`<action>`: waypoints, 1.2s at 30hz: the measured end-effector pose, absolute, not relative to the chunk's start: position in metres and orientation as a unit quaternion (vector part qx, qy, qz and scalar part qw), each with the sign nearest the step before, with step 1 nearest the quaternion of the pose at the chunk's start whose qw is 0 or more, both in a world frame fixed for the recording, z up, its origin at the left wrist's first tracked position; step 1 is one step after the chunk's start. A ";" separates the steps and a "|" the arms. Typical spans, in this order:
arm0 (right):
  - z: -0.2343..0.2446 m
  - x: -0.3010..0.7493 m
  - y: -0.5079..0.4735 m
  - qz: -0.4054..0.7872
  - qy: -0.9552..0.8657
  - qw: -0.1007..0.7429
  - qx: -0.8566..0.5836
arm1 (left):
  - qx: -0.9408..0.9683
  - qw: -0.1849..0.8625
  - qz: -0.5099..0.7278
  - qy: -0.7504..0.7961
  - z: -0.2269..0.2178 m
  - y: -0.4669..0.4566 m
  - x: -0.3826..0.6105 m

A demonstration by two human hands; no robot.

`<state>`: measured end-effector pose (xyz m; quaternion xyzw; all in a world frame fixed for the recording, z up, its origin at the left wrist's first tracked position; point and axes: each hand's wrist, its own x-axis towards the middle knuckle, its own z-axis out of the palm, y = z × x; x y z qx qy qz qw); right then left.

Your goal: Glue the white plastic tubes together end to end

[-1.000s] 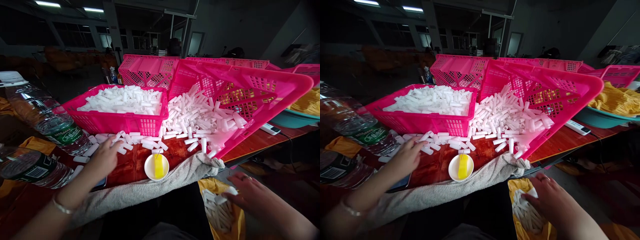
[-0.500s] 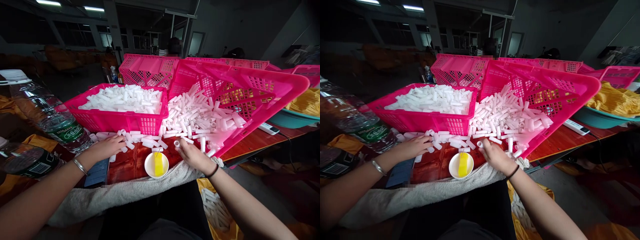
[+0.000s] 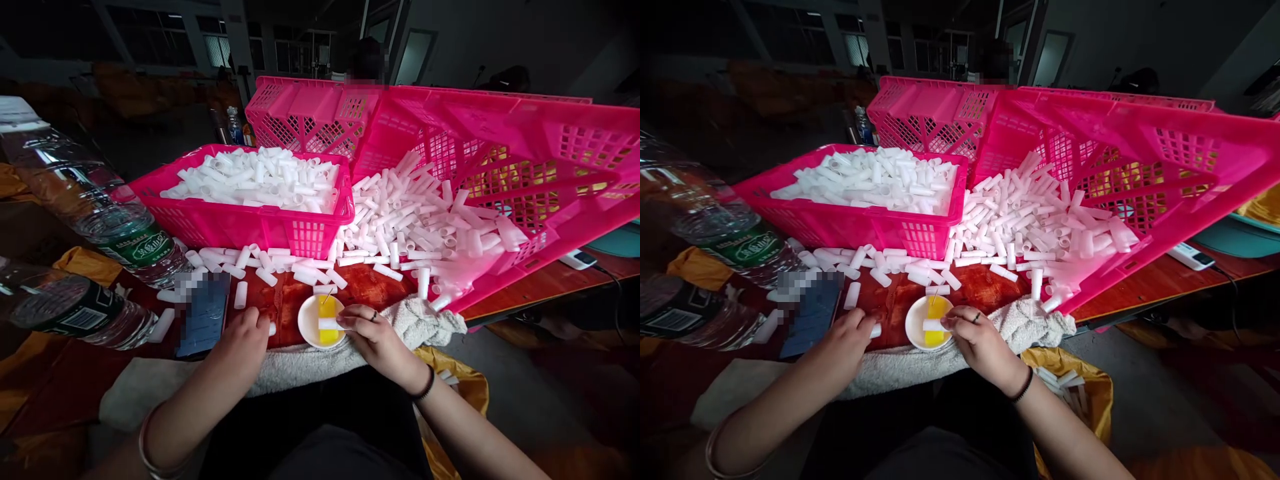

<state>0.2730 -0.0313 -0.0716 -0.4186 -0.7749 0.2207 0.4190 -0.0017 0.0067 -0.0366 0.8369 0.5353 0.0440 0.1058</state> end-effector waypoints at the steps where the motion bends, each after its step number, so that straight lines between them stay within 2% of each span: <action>1: -0.071 0.274 -0.031 0.235 -0.770 0.422 -0.417 | 0.837 0.108 0.077 0.531 -0.038 0.005 0.002; 4: -0.071 0.277 -0.031 0.273 -0.739 0.429 -0.441 | 0.845 0.199 0.192 0.457 -0.049 0.007 0.015; 7: -0.072 0.278 -0.032 0.263 -0.741 0.424 -0.450 | 0.845 0.257 0.242 0.402 -0.063 0.012 0.028; 11: -0.071 0.277 -0.035 0.204 -0.780 0.408 -0.429 | 0.842 0.273 0.243 0.398 -0.071 0.019 0.038; 17: -0.070 0.275 -0.034 0.260 -0.743 0.405 -0.464 | 0.820 0.309 0.249 0.412 -0.066 0.021 0.038; 21: -0.072 0.274 -0.031 0.200 -0.782 0.403 -0.432 | 0.812 0.324 0.256 0.412 -0.064 0.019 0.039; 26: -0.072 0.276 -0.031 0.279 -0.742 0.399 -0.461 | 0.805 0.338 0.254 0.417 -0.065 0.019 0.039; 31: -0.070 0.278 -0.033 0.218 -0.779 0.387 -0.443 | 0.810 0.328 0.258 0.412 -0.063 0.020 0.039; 36: -0.071 0.278 -0.035 0.261 -0.754 0.392 -0.458 | 0.812 0.325 0.251 0.414 -0.062 0.022 0.039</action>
